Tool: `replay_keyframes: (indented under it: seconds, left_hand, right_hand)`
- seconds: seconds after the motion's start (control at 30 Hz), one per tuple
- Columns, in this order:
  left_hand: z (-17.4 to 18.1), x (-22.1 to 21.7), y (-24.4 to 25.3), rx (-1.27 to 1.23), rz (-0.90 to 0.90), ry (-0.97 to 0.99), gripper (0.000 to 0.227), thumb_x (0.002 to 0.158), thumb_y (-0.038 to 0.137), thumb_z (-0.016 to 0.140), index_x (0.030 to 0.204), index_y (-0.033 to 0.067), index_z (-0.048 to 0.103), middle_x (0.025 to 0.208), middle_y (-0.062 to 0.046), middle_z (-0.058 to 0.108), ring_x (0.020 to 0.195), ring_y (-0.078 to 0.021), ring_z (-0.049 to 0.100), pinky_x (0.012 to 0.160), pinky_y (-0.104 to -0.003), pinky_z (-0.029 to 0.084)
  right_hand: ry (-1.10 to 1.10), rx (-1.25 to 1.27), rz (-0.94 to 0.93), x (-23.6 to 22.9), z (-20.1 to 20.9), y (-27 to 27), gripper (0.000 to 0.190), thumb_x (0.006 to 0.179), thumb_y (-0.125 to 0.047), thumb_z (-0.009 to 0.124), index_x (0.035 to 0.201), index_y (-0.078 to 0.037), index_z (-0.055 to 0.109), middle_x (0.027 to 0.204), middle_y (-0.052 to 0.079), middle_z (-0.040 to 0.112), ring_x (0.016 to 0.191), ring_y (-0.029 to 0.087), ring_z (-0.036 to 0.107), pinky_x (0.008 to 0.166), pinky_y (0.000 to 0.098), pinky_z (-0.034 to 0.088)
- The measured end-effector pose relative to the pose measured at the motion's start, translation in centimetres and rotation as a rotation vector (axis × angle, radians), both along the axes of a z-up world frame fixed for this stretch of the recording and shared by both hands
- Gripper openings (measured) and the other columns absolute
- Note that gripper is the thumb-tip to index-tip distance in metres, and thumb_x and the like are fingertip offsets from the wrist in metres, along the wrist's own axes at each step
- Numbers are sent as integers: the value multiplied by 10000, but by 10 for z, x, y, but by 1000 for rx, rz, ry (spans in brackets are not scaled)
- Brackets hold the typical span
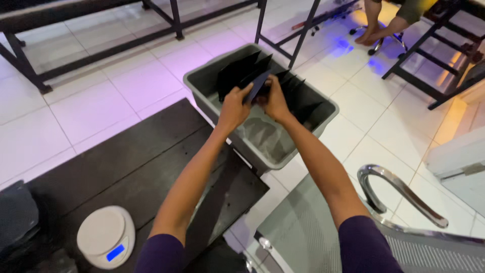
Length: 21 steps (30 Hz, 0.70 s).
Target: The person scoops sand from a large bin into black pouches using a plastic bottle as a scoop. They place each filled pouch on a digital scale to check the weight, then fold and stack the pouches. The process is repeated for multiple pouches.
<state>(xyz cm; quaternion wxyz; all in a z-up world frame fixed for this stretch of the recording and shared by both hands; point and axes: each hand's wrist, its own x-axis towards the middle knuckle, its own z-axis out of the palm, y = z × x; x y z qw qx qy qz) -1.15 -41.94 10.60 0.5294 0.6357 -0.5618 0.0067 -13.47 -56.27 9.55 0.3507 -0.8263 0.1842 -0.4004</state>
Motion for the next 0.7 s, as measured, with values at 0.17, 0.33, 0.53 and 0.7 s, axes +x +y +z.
replay_keyframes:
  seconds: [0.17, 0.33, 0.53, 0.7]
  left_hand:
    - [-15, 2, -26, 347, 71, -43, 429, 920, 136, 635, 1345, 128, 685, 954, -244, 722, 856, -460, 730, 667, -521, 590]
    - [-72, 27, -87, 399, 66, 95, 435, 916, 84, 616, 1345, 56, 682, 992, -272, 726, 880, -479, 725, 705, -510, 588]
    - [-99, 34, -114, 537, 84, 209, 415, 879, 112, 604, 1271, 17, 704, 1055, -335, 687, 1025, -521, 680, 825, -581, 588]
    - [-100, 39, -118, 603, 56, 193, 494, 911, 161, 640, 1344, -75, 611, 1150, -364, 666, 1123, -510, 658, 900, -589, 568]
  right_hand:
    - [289, 63, -65, 10, -37, -36, 818, 793, 89, 742, 1477, -6, 303, 1312, 334, 532, 1255, 530, 544, 1049, 619, 450]
    - [402, 138, -122, 27, -75, -63, 787, 843, -29, 763, 1493, -91, 323, 1387, 288, 564, 1304, 478, 560, 1096, 593, 470]
    - [671, 204, -119, 36, -87, -53, 744, 935, -273, 695, 1528, 63, 396, 1351, 361, 593, 1300, 480, 572, 1037, 578, 511]
    - [953, 111, -63, 51, -116, -75, 512, 892, -405, 692, 1161, 29, 735, 1064, 279, 730, 1088, 425, 703, 854, 558, 585]
